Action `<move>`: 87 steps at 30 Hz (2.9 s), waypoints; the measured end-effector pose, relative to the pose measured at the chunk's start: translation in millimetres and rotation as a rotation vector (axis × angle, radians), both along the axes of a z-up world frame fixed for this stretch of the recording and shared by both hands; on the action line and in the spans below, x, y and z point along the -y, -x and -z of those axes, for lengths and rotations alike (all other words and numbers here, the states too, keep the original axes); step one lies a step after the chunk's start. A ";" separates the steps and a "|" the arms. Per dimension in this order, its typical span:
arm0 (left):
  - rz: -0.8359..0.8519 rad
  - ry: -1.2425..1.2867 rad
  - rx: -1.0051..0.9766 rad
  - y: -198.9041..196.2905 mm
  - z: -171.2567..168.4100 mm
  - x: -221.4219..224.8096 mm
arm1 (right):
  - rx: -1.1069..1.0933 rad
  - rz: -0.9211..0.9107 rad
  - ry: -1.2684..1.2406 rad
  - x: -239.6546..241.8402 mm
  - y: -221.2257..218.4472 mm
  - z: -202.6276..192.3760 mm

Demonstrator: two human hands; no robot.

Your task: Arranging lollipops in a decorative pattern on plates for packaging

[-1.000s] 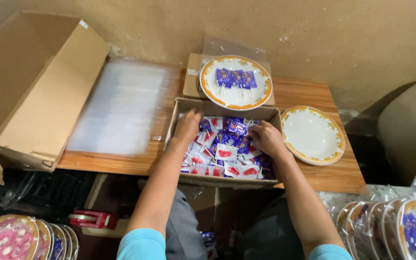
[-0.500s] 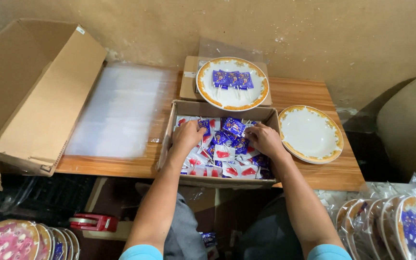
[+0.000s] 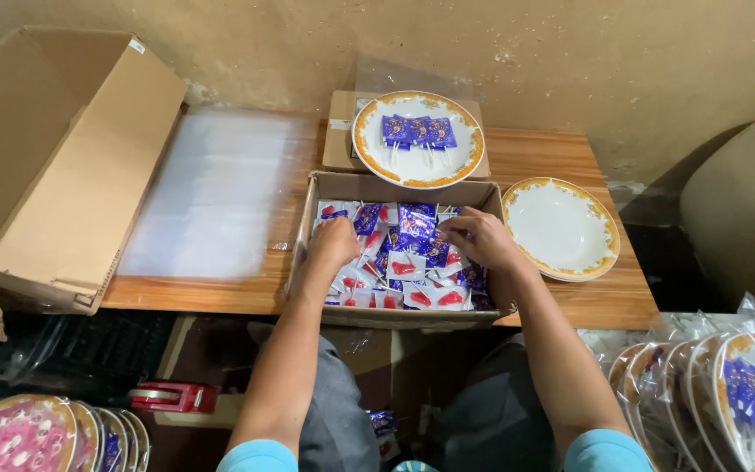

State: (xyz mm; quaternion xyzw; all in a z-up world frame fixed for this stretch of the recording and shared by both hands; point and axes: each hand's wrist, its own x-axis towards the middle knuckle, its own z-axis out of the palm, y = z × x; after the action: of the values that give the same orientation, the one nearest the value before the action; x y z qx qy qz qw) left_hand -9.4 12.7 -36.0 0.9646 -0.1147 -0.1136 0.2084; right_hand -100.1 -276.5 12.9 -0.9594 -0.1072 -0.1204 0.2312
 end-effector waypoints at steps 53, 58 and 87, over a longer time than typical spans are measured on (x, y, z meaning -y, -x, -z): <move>-0.093 0.478 0.570 -32.5 -41.2 1.7 | 0.213 0.080 -0.617 22.8 -25.0 6.7; 0.072 0.261 0.363 -20.4 -20.7 3.5 | 0.089 0.069 -0.084 8.8 -27.4 23.0; 0.140 0.074 0.056 3.2 -45.5 -13.1 | -0.239 0.090 0.257 22.4 -42.0 50.7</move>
State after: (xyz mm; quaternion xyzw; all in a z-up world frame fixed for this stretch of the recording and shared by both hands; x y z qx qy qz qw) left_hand -12.6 25.8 9.6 0.9487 -0.1918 -0.0963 0.2323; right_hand -58.1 -298.9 -37.7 -0.9924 -0.0507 -0.0011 0.1120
